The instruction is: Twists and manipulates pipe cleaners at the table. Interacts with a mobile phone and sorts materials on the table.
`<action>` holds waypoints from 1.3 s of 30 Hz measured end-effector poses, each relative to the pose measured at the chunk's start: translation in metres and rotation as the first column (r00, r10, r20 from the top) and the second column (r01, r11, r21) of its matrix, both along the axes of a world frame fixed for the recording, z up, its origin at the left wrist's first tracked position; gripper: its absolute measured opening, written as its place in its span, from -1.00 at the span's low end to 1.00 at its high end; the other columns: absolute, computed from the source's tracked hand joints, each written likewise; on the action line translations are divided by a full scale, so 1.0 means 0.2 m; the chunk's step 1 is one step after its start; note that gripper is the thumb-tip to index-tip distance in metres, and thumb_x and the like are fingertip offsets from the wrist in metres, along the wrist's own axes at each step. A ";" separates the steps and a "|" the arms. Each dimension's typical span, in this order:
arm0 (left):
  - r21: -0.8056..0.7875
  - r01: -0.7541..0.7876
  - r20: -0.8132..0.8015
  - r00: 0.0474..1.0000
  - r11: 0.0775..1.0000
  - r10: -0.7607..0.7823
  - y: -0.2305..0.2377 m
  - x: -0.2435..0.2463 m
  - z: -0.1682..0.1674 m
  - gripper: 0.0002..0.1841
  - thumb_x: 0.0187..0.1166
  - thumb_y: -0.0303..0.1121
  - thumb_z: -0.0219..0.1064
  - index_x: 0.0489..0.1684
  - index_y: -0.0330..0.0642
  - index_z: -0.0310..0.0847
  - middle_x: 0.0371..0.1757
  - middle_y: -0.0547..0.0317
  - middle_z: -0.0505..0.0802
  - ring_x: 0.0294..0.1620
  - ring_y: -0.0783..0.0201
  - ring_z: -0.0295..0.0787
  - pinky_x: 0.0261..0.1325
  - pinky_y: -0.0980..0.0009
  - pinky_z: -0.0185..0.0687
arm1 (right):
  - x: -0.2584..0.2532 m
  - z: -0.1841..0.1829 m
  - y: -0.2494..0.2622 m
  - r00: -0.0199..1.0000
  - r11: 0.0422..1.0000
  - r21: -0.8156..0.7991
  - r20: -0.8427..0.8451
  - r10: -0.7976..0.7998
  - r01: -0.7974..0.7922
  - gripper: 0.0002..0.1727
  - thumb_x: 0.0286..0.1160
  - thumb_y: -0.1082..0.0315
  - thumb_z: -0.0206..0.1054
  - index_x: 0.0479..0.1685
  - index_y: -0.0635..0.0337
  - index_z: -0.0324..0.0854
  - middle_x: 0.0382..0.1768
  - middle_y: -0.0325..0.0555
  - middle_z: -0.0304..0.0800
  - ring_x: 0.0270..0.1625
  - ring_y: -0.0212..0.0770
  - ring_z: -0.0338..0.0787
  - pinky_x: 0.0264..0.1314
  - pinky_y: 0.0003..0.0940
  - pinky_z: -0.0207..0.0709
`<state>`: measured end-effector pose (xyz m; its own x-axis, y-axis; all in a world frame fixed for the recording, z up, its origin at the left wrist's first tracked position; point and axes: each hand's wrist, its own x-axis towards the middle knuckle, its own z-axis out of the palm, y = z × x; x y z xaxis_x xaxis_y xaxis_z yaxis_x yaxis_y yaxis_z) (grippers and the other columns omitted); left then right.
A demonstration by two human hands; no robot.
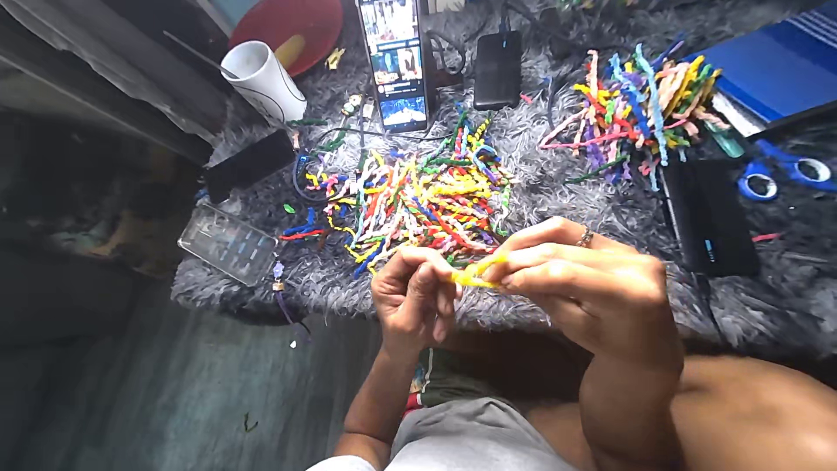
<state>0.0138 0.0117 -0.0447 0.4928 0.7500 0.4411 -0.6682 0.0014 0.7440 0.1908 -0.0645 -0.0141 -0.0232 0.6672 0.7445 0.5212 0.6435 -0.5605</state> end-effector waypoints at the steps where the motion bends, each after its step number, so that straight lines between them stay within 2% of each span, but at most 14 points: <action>1: -0.041 0.145 0.070 0.987 0.989 -0.142 0.01 -0.02 0.00 -0.81 0.74 -0.25 0.25 0.07 -0.03 0.74 -0.53 0.41 0.83 -0.62 0.68 0.68 -0.53 0.77 0.57 | 0.01 -0.01 0.02 0.997 0.999 -0.010 -0.064 0.048 -0.048 -0.83 0.61 0.42 0.37 -0.38 0.19 0.74 -0.21 -0.24 0.92 0.19 -0.38 0.82 0.36 -0.52 0.64; 4: -0.067 0.535 0.091 0.844 0.842 -0.529 0.04 -0.05 -0.01 -0.74 0.70 -0.31 0.32 0.28 0.13 0.60 -0.36 0.45 0.86 -0.48 0.72 0.70 -0.39 0.82 0.55 | 0.04 -0.05 0.07 0.939 0.970 -0.033 -0.261 0.222 -0.239 -0.92 0.58 0.36 0.41 -0.27 0.13 0.69 -0.15 -0.28 0.90 0.14 -0.35 0.86 0.27 -0.44 0.75; 6: -0.058 0.634 -0.056 0.770 0.772 -0.636 0.07 -0.06 -0.02 -0.73 0.69 -0.39 0.31 0.26 0.12 0.54 -0.33 0.50 0.82 -0.45 0.78 0.62 -0.41 0.86 0.44 | 0.05 -0.07 0.08 0.909 0.952 -0.029 -0.307 0.283 -0.306 -0.93 0.56 0.37 0.44 -0.26 0.13 0.69 -0.17 -0.27 0.89 0.09 -0.33 0.87 0.22 -0.42 0.79; 7: -0.022 0.612 -0.191 0.774 0.791 -0.604 0.09 -0.07 -0.01 -0.79 0.72 -0.39 0.29 0.20 0.09 0.48 -0.37 0.53 0.76 -0.45 0.81 0.55 -0.42 0.87 0.38 | 0.06 -0.07 0.08 0.919 0.955 -0.039 -0.285 0.272 -0.295 -0.92 0.57 0.37 0.43 -0.27 0.14 0.68 -0.18 -0.26 0.90 0.10 -0.34 0.88 0.23 -0.43 0.77; 10: 0.180 0.350 -0.542 0.815 0.919 -0.204 0.12 -0.08 0.01 -0.87 0.74 -0.40 0.22 0.08 -0.02 0.39 -0.55 0.56 0.63 -0.55 0.79 0.43 -0.44 0.80 0.34 | 0.05 -0.03 0.03 0.995 0.996 -0.060 -0.071 0.066 -0.070 -0.83 0.60 0.40 0.36 -0.37 0.19 0.73 -0.21 -0.26 0.92 0.10 -0.40 0.85 0.24 -0.54 0.70; 14: 0.155 -0.137 -0.357 0.916 0.978 0.185 0.07 -0.01 -0.01 -0.85 0.72 -0.41 0.24 0.05 0.14 0.53 -0.52 0.59 0.72 -0.67 0.77 0.47 -0.58 0.83 0.41 | -0.03 0.00 0.00 0.990 0.994 0.017 0.091 -0.108 0.107 -0.80 0.60 0.46 0.33 -0.40 0.18 0.80 -0.20 -0.17 0.96 0.15 -0.34 0.85 0.26 -0.52 0.64; 17: 0.171 -0.464 -0.239 0.836 0.869 0.493 0.02 0.08 -0.01 -0.80 0.72 -0.50 0.21 0.05 0.12 0.48 -0.32 0.57 0.79 -0.56 0.73 0.63 -0.49 0.77 0.61 | -0.13 0.00 0.01 0.987 0.994 0.065 0.130 -0.091 0.083 -0.81 0.59 0.52 0.31 -0.34 0.17 0.79 -0.19 -0.09 0.94 0.13 -0.24 0.84 0.20 -0.46 0.63; 21: 0.195 -0.604 -0.192 0.749 0.773 0.634 0.05 0.14 -0.02 -0.80 0.76 -0.55 0.10 0.10 0.04 0.41 -0.33 0.53 0.81 -0.45 0.64 0.75 -0.35 0.68 0.73 | -0.21 -0.02 0.05 0.965 0.991 0.084 0.231 -0.123 0.107 -0.80 0.54 0.57 0.29 -0.34 0.17 0.80 -0.22 -0.06 0.94 0.09 -0.15 0.86 0.03 -0.43 0.65; 25: 0.158 -0.657 -0.124 0.727 0.737 0.675 0.06 0.15 -0.05 -0.84 0.79 -0.50 0.09 0.09 0.05 0.40 -0.37 0.53 0.80 -0.42 0.62 0.78 -0.30 0.67 0.76 | -0.18 -0.05 0.08 0.982 0.995 0.069 0.169 -0.082 0.071 -0.80 0.52 0.57 0.31 -0.33 0.18 0.83 -0.17 -0.10 0.96 0.14 -0.20 0.86 0.11 -0.46 0.65; 28: 0.169 -0.635 -0.132 0.743 0.753 0.656 0.07 0.14 -0.05 -0.88 0.80 -0.40 0.16 0.10 0.09 0.51 -0.33 0.55 0.82 -0.47 0.65 0.75 -0.39 0.71 0.73 | -0.13 -0.07 0.09 0.999 0.997 0.058 0.019 -0.050 0.049 -0.82 0.53 0.54 0.35 -0.42 0.25 0.80 -0.16 -0.09 0.95 0.16 -0.27 0.85 0.27 -0.50 0.65; 30: 0.242 -0.637 -0.118 0.729 0.731 0.674 0.07 0.13 -0.06 -0.89 0.82 -0.35 0.12 0.08 0.18 0.46 -0.34 0.65 0.73 -0.55 0.75 0.60 -0.47 0.78 0.59 | -0.08 -0.08 0.11 0.997 0.999 0.036 -0.070 -0.023 0.025 -0.82 0.53 0.50 0.37 -0.45 0.25 0.76 -0.19 -0.13 0.95 0.16 -0.32 0.85 0.32 -0.52 0.64; 32: 0.236 -0.589 -0.063 0.785 0.773 0.617 0.05 0.12 -0.05 -0.92 0.82 -0.28 0.14 0.05 0.24 0.46 -0.45 0.68 0.66 -0.65 0.80 0.46 -0.57 0.83 0.45 | -0.03 -0.12 0.15 0.976 0.997 -0.003 -0.205 0.078 -0.081 -0.90 0.51 0.48 0.40 -0.38 0.22 0.72 -0.17 -0.21 0.94 0.16 -0.38 0.85 0.34 -0.50 0.66; 36: 0.256 -0.168 -0.144 0.967 0.952 0.209 0.05 0.06 -0.04 -0.87 0.76 -0.18 0.25 0.13 0.30 0.55 -0.41 0.66 0.75 -0.59 0.82 0.48 -0.52 0.86 0.40 | 0.04 -0.22 0.21 0.804 0.951 -0.025 -0.542 0.246 -0.307 -0.87 0.46 0.52 0.44 -0.17 0.08 0.69 -0.11 -0.35 0.88 -0.02 -0.48 0.87 0.05 -0.55 0.79; 39: 0.284 0.225 -0.400 0.911 0.932 -0.098 0.13 -0.01 -0.05 -0.77 0.71 -0.28 0.32 0.24 0.11 0.49 -0.38 0.62 0.73 -0.43 0.82 0.55 -0.29 0.82 0.51 | 0.08 -0.20 0.18 0.840 0.964 -0.047 -0.503 0.204 -0.263 -0.88 0.46 0.48 0.47 -0.18 0.05 0.69 -0.14 -0.36 0.89 -0.03 -0.46 0.87 0.06 -0.54 0.79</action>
<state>0.0126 0.0368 -0.0555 0.7701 0.4965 0.4005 -0.3520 -0.1930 0.9159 0.2074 -0.0289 -0.0532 0.1586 0.7662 0.6227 0.0026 0.6303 -0.7763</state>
